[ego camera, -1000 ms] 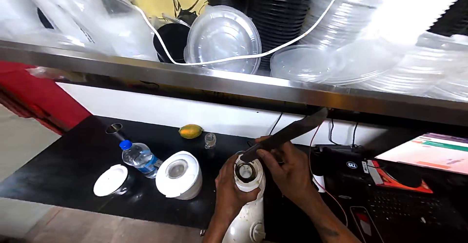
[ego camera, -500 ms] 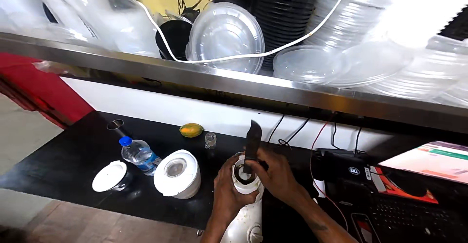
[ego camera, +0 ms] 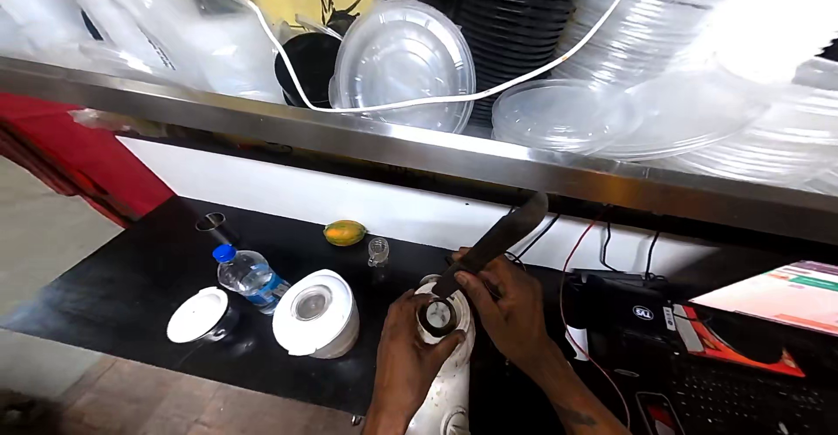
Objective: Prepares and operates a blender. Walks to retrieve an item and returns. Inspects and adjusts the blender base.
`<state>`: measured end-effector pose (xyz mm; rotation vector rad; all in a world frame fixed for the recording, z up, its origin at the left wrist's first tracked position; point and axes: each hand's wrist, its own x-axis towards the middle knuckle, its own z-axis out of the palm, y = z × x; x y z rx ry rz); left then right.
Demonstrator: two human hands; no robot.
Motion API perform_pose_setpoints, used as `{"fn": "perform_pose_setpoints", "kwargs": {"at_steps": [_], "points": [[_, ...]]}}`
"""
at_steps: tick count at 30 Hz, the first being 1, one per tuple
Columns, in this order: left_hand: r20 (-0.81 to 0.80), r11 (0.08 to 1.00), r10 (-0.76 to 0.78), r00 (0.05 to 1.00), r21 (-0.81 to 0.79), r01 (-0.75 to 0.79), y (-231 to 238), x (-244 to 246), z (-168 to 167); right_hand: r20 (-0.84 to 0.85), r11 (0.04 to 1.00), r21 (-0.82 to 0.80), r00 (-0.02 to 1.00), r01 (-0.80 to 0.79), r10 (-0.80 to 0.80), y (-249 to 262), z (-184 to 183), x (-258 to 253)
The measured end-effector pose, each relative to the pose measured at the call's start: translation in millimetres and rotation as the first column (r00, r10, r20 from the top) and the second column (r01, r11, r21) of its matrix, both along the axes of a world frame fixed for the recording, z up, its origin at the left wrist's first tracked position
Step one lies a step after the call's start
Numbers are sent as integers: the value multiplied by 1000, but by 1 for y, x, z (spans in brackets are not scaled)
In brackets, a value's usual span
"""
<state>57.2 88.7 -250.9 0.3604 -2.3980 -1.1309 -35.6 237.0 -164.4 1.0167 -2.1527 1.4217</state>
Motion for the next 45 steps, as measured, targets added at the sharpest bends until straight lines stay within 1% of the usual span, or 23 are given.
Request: {"fn": "perform_pose_setpoints", "kwargs": {"at_steps": [3,5,8,10,11,13,14,18,19,22,23,25,27,29,30,32,34,38,40,41,43,45], "points": [[52,1000,9,999,-10,-8,0,-1,8,-6,992,122,1000,-21,21,-5,-21,-2],[77,1000,2,997,-3,-2,0,-1,12,-13,988,150,1000,-26,28,-6,-20,-4],[87,1000,12,996,-4,-11,-1,-1,11,-49,999,48,999,-19,22,-5,-2,-2],[80,1000,15,997,-4,-15,-1,0,9,-54,999,-5,998,-40,40,-5,1,-3],[74,1000,18,997,0,-18,-1,0,8,-46,999,11,998,-37,37,-6,-4,-4],[59,1000,28,998,6,-29,-1,1,8,-17,995,97,1000,-22,24,-7,-20,-6],[56,999,32,998,7,-33,-1,1,9,-4,993,114,999,-31,32,-6,-21,-7],[72,999,50,996,-5,-50,-2,1,8,-14,1000,23,1000,-19,19,-3,-2,-4],[73,999,50,996,-4,-49,-2,1,8,-21,1000,12,999,-24,25,-3,-4,-4],[73,999,47,996,-1,-47,-2,1,7,-32,996,80,999,-35,37,-7,-24,-7],[68,999,47,997,2,-47,-2,0,8,-39,996,85,998,-38,42,-7,-24,-8],[65,999,52,997,-3,-52,-2,0,7,-37,998,49,999,-35,37,-5,-13,-7],[67,998,56,996,-6,-56,-2,0,7,-32,999,-20,999,-44,43,-3,2,-3],[72,998,57,996,-4,-57,-2,0,6,-59,997,-57,997,-58,55,-3,5,-1],[75,998,59,995,-6,-59,-2,1,5,-65,998,-41,997,-51,48,-5,-2,-2],[79,998,59,995,-1,-60,-2,1,6,-32,998,55,999,-32,33,-8,-22,-3],[83,998,59,995,11,-61,-2,-2,7,-23,996,84,999,-43,45,-7,-22,-7],[85,998,56,995,16,-58,-3,0,8,8,993,-59,995,-99,99,-4,3,-2],[91,998,61,994,14,-63,-2,0,7,21,988,-92,991,-127,129,-5,4,4],[96,998,63,993,17,-65,-2,0,7,13,990,-66,992,-121,122,-7,-2,7],[92,998,59,994,20,-61,-2,1,7,-32,995,50,996,-82,84,-13,-21,10],[88,998,64,994,16,-65,-3,0,6,-67,995,72,995,-67,72,-13,-22,7]]}}
